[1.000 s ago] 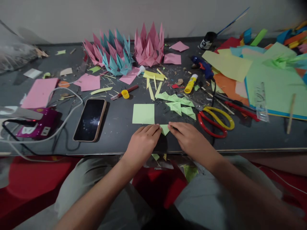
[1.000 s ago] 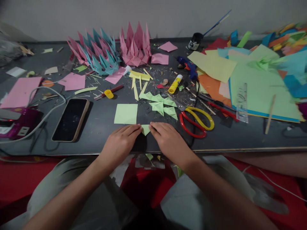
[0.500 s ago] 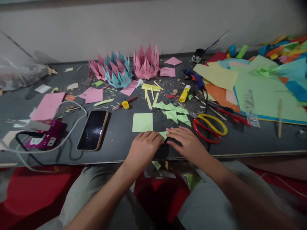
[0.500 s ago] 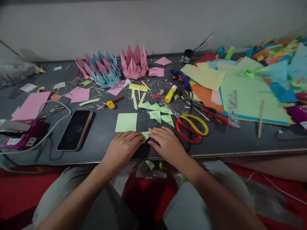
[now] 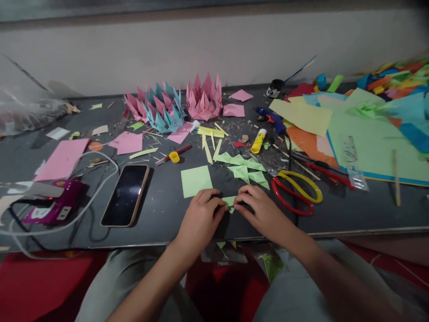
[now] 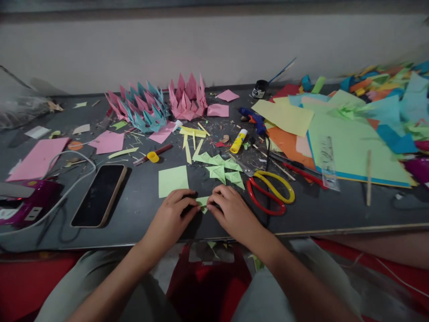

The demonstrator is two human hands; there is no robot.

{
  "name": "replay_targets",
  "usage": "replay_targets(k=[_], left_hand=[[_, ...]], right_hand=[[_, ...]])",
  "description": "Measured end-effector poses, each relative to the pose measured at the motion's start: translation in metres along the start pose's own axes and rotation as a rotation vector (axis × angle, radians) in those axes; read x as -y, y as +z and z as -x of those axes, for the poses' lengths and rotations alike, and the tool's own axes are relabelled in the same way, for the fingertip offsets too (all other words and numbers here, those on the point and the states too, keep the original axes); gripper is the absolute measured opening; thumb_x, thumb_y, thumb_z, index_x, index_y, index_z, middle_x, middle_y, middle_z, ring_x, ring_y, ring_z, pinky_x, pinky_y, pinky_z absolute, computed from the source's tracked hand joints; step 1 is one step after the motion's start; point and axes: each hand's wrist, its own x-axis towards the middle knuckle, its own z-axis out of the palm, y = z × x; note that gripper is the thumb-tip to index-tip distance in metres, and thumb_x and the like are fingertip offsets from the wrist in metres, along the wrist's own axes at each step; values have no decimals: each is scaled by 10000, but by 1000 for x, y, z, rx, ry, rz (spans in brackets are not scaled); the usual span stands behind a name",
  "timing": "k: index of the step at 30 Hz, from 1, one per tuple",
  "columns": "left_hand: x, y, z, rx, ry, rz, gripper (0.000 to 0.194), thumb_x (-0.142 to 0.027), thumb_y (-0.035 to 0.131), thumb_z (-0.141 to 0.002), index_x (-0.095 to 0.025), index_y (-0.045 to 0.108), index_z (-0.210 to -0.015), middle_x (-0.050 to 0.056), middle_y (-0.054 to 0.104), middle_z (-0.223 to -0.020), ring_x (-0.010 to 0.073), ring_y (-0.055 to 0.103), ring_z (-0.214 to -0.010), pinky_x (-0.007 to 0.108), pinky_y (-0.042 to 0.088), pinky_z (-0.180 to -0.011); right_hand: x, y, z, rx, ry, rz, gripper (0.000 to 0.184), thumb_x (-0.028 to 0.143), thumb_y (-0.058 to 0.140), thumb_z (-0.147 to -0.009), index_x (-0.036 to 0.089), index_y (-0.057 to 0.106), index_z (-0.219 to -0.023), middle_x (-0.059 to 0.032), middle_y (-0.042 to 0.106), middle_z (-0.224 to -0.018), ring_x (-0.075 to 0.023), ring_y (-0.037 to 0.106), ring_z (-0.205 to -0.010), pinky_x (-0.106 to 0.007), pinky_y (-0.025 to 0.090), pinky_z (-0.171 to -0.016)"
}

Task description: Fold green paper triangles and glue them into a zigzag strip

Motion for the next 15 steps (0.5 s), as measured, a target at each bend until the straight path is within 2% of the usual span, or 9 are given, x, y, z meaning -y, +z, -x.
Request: replay_targets(k=[6, 15], left_hand=[[-4, 1, -1, -19, -109, -12, 120, -190, 535, -835, -180, 636, -770, 90, 529, -1193, 279, 371, -1229, 516, 391, -966], [-9, 3, -4, 0, -186, -34, 139, -189, 526, -828, -160, 631, -742, 131, 507, -1223, 305, 323, -1266, 542, 356, -980]], right_hand=[[1, -1, -1, -2, 54, -6, 126, 236, 455, -878, 203, 545, -798, -50, 529, -896, -174, 500, -861, -327, 446, -764], [7, 2, -8, -22, 172, -5, 106, 219, 496, -824, 195, 522, -725, -40, 524, -843, -185, 494, -843, -326, 421, -755]])
